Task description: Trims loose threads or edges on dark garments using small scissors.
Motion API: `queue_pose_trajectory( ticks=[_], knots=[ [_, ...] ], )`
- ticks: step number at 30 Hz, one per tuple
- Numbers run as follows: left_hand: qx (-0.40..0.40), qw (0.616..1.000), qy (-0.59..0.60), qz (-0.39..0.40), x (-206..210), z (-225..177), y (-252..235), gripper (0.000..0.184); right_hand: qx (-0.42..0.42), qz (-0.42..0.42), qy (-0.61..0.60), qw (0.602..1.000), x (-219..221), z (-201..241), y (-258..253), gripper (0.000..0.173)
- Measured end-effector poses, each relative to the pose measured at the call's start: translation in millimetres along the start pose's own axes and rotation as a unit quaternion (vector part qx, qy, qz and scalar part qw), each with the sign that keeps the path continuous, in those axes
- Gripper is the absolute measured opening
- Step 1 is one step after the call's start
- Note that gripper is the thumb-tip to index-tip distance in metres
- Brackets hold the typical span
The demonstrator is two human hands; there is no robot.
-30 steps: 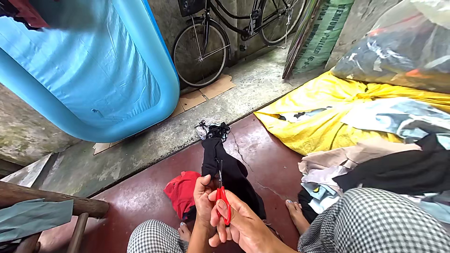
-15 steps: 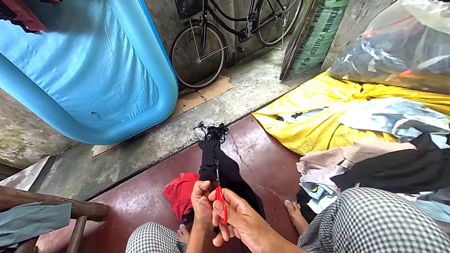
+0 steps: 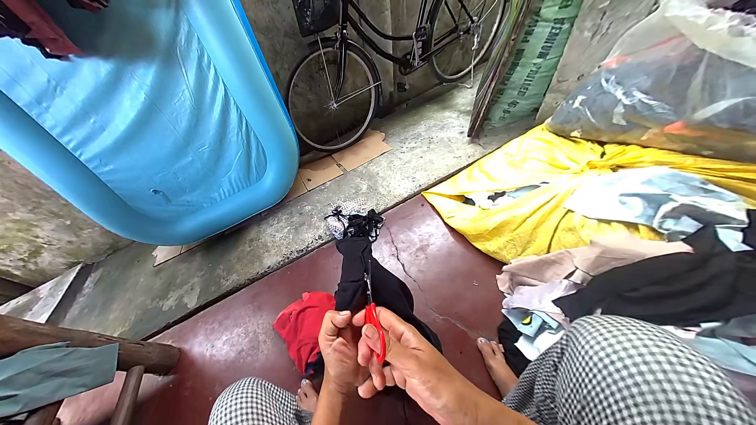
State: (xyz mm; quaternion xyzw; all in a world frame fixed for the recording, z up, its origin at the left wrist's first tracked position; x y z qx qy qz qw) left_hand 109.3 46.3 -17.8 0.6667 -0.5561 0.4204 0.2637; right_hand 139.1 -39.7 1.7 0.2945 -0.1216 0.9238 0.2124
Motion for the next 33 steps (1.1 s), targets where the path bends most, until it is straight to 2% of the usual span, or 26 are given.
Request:
queue_pose_trajectory(
  ticks=[4,9,13,16,19,23,25,30,33],
  knots=[
    [-0.009,0.999,-0.005,0.041,5.1,2.7,-0.1,0.035,-0.008,0.000,-0.008,1.000,-2.0,4.0,-1.7,0.031],
    [0.013,0.999,-0.041,0.010,4.7,0.8,0.9,0.037,-0.020,-0.022,0.008,1.000,-5.2,3.3,-2.7,0.029],
    [0.026,0.981,-0.186,-0.051,4.8,-5.4,0.1,0.067,-0.037,0.004,0.059,0.998,1.4,0.4,-0.7,0.032],
    [0.002,0.970,-0.232,-0.073,2.3,-6.2,-0.9,0.077,-0.052,0.014,0.099,0.994,4.2,-4.6,1.9,0.031],
    [-0.013,0.971,-0.233,-0.056,0.2,-6.3,-5.3,0.084,-0.052,0.011,0.102,0.993,3.5,-4.4,1.6,0.033],
    [-0.037,0.982,-0.184,-0.008,6.7,-3.0,-11.2,0.080,-0.065,0.021,0.081,0.994,4.8,-1.0,0.7,0.033],
    [-0.038,0.985,-0.169,-0.013,9.4,-4.1,-12.9,0.075,-0.068,0.031,0.073,0.994,6.0,1.4,0.4,0.034],
    [-0.034,0.979,-0.165,-0.119,0.7,-4.7,-10.7,0.051,-0.071,0.025,0.074,0.994,2.7,1.7,-0.1,0.034],
    [-0.043,0.969,-0.174,-0.171,-4.2,-2.6,-9.0,0.048,-0.077,0.019,0.079,0.994,-0.2,-1.1,-2.0,0.035]
  ],
)
Point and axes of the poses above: each hand's wrist, its own y-axis away from the middle knuckle, its own x-axis out of the palm, z = x × y, the point moved 7 cm from there along -y, towards the middle knuckle, and after that the axes turned 11 degrees about -x, right-handed, at the moved point
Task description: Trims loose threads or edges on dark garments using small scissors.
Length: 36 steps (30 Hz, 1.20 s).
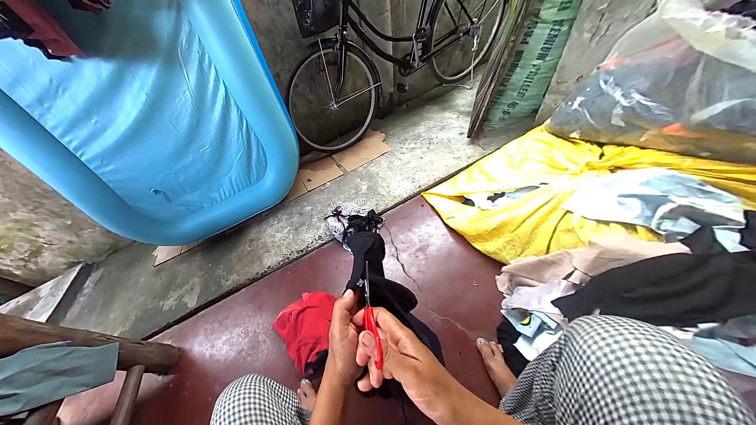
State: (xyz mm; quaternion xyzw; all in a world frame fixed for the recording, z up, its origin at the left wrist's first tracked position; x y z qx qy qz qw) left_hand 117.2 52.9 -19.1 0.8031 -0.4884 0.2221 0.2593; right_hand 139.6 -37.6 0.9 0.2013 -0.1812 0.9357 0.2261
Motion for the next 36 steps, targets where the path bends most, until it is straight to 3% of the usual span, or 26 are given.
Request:
queue_pose_trajectory(
  ticks=[3,7,10,13,15,18,21,24,29,33,36],
  knots=[
    [-0.028,0.989,-0.138,-0.038,-5.4,-0.6,2.0,0.056,-0.003,-0.008,0.023,1.000,-4.1,-3.9,-0.1,0.037],
    [-0.071,0.926,-0.369,0.025,-17.9,-23.6,12.4,0.055,-0.034,0.025,0.111,0.993,-8.9,-8.9,1.8,0.045],
    [-0.072,0.924,-0.375,0.003,-33.9,-62.7,28.8,0.056,-0.065,0.060,0.191,0.978,-11.5,-8.6,2.2,0.046],
    [0.058,0.940,-0.329,-0.071,-48.1,-104.1,27.4,0.044,-0.082,0.100,0.257,0.958,-10.2,-5.8,5.5,0.046],
    [0.122,0.935,-0.326,-0.072,-46.3,-113.5,20.9,0.045,-0.088,0.135,0.284,0.945,-5.8,-5.1,8.3,0.048],
    [0.161,0.902,-0.400,-0.025,-28.3,-110.9,14.4,0.053,-0.074,0.193,0.298,0.932,1.5,-6.7,13.1,0.048],
    [0.148,0.840,-0.521,-0.019,-25.7,-106.3,11.1,0.051,-0.072,0.230,0.314,0.918,3.9,-7.8,17.5,0.049],
    [0.127,0.820,-0.557,-0.032,-37.2,-104.2,8.4,0.045,-0.067,0.241,0.323,0.913,1.5,-9.5,20.5,0.048],
    [0.082,0.851,-0.511,-0.093,-59.6,-106.1,13.5,0.023,-0.066,0.227,0.333,0.913,-4.7,-8.2,20.7,0.049],
    [-0.023,0.902,-0.422,-0.089,-76.0,-96.8,19.8,0.056,-0.057,0.226,0.350,0.907,-6.6,-6.5,19.7,0.051],
    [-0.062,0.942,-0.329,-0.026,-72.6,-85.3,28.6,0.062,-0.051,0.234,0.376,0.895,-8.4,-5.2,18.3,0.052]
  ],
)
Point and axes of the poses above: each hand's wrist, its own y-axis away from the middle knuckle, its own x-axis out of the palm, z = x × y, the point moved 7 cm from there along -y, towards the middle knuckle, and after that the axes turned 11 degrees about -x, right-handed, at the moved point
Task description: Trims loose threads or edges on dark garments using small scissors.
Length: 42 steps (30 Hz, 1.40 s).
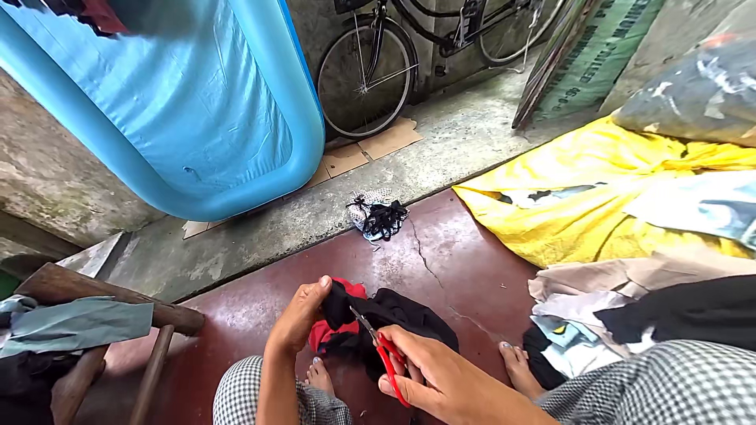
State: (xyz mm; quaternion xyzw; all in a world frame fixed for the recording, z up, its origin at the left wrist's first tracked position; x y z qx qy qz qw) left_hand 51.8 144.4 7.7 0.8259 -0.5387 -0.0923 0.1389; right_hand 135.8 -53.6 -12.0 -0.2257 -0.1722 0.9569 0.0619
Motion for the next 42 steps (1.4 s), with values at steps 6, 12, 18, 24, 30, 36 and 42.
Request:
queue_pose_trajectory(
  ticks=[6,12,18,24,30,36,42],
  knots=[
    [0.056,0.990,0.118,0.050,12.0,0.9,2.1,0.037,-0.001,0.008,0.048,0.999,-5.0,-2.6,2.2,0.052],
    [0.062,0.976,0.208,0.011,22.1,0.5,0.8,0.034,0.008,0.009,0.073,0.997,-7.8,-6.4,3.1,0.055],
    [0.079,0.961,0.264,-0.003,32.0,1.2,-2.4,0.033,0.011,-0.002,0.116,0.993,-12.5,-10.6,4.0,0.060],
    [0.082,0.964,0.252,-0.014,38.3,-4.0,-3.0,0.035,0.015,-0.003,0.125,0.992,-13.1,-12.4,5.2,0.061],
    [0.117,0.963,0.244,0.001,42.5,-2.9,-5.1,0.040,0.041,0.020,0.012,0.999,-14.1,-8.1,3.7,0.061],
    [0.129,0.957,0.258,-0.036,46.1,-2.6,-2.4,0.037,0.036,0.042,-0.067,0.996,-11.6,-3.9,3.1,0.055],
    [0.144,0.953,0.266,0.003,45.5,-3.3,-2.9,0.036,0.013,0.040,-0.163,0.986,-12.3,-5.0,2.2,0.050]
  ],
)
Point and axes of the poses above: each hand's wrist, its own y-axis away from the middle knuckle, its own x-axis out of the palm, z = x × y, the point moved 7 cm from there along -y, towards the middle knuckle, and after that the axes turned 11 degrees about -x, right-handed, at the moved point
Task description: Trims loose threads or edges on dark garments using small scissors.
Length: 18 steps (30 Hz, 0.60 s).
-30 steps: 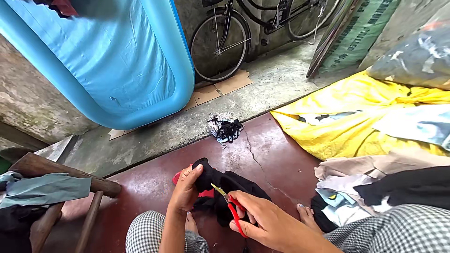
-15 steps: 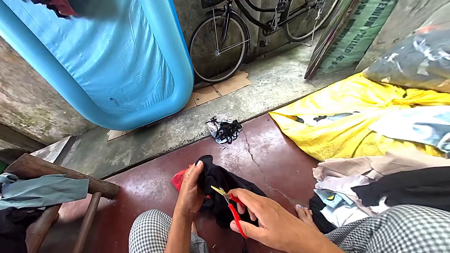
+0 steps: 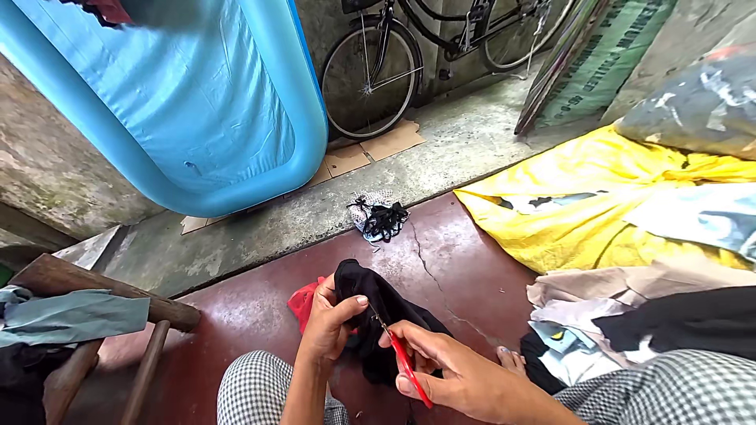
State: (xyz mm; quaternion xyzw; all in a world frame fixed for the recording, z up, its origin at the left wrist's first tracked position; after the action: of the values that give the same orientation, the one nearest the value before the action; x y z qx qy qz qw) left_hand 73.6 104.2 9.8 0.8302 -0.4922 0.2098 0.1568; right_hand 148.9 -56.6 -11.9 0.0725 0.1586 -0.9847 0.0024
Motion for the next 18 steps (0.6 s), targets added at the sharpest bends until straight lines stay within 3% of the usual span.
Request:
queue_pose_trajectory(
  ticks=[9,18],
  knots=[
    [0.003,0.997,-0.050,0.053,5.8,-8.9,3.9,0.048,0.027,0.026,-0.108,0.993,-2.2,0.4,1.0,0.047],
    [-0.007,0.995,-0.079,0.063,5.2,-10.3,2.9,0.057,0.038,0.037,-0.105,0.993,-7.6,1.3,1.6,0.043]
  ],
)
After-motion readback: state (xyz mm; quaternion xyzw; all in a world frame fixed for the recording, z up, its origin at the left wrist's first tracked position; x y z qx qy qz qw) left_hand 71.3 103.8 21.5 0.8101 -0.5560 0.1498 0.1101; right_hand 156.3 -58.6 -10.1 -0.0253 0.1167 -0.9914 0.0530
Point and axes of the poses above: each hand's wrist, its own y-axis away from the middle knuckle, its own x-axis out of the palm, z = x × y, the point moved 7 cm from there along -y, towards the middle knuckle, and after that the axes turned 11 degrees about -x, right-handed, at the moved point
